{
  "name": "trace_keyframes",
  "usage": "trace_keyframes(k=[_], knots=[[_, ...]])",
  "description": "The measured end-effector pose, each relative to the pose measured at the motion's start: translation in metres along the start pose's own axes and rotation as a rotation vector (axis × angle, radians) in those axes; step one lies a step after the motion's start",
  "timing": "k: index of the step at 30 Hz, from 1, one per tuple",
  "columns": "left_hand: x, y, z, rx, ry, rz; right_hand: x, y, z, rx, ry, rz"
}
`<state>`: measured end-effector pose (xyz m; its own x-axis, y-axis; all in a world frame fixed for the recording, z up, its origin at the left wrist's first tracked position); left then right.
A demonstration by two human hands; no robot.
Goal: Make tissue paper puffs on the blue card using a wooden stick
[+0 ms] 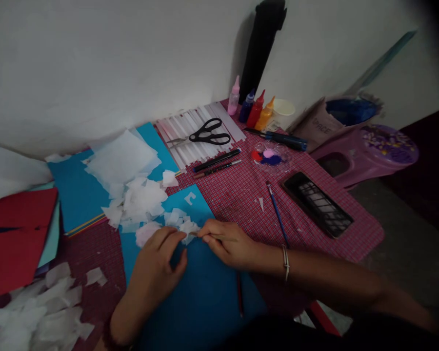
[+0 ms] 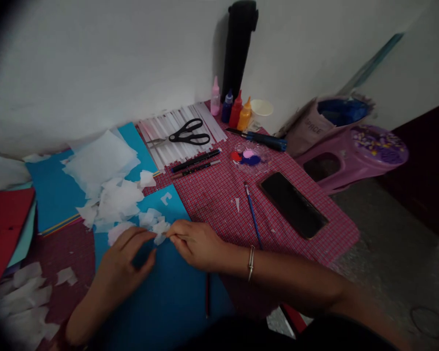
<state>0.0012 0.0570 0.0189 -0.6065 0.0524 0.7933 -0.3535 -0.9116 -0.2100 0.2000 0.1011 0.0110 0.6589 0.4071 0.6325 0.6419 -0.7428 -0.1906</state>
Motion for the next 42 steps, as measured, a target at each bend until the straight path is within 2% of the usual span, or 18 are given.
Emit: trace_keyframes(k=[3,9,15,22,25,27,32,34,37,39,42], knots=[[-0.006,-0.001,-0.003,-0.029,-0.071,-0.043,0.001,0.000,0.000,-0.015,-0.048,0.020],[-0.002,-0.009,-0.008,0.043,-0.024,0.068,-0.001,0.006,0.004,-0.150,-0.364,0.151],[-0.003,-0.012,-0.008,0.069,-0.026,0.029,-0.005,0.009,0.007,-0.147,-0.424,0.130],[-0.005,-0.009,-0.010,0.042,-0.108,-0.055,-0.008,0.005,0.009,-0.305,-0.568,0.191],[-0.002,-0.006,-0.010,0.048,-0.121,-0.047,-0.006,0.003,0.009,-0.367,-0.645,0.239],[0.004,-0.005,-0.008,0.087,-0.057,-0.047,-0.004,0.002,0.009,-0.366,-0.664,0.238],[0.025,-0.004,0.003,0.211,0.268,-0.085,-0.004,0.005,0.009,-0.302,-0.652,0.192],[0.024,-0.005,0.004,0.239,0.285,-0.044,-0.004,0.006,0.008,-0.279,-0.636,0.177],[0.012,-0.006,0.000,0.266,0.186,0.024,-0.002,0.007,0.007,-0.257,-0.625,0.175],[0.006,-0.008,-0.003,0.237,0.125,0.025,0.000,0.008,0.005,-0.251,-0.626,0.180],[0.017,-0.009,-0.004,0.193,0.208,-0.002,0.001,0.009,0.005,-0.248,-0.641,0.198]])
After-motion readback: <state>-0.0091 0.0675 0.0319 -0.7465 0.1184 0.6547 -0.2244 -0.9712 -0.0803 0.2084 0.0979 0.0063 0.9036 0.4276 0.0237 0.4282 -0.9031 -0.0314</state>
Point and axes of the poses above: each hand's wrist, its own y-axis away from the middle knuckle, its own x-axis out of the back of the hand, z = x × y, the point moved 1 cm from there along -y, towards the middle knuckle, and after that the axes turned 13 degrees about y, right-handed, at the moved point
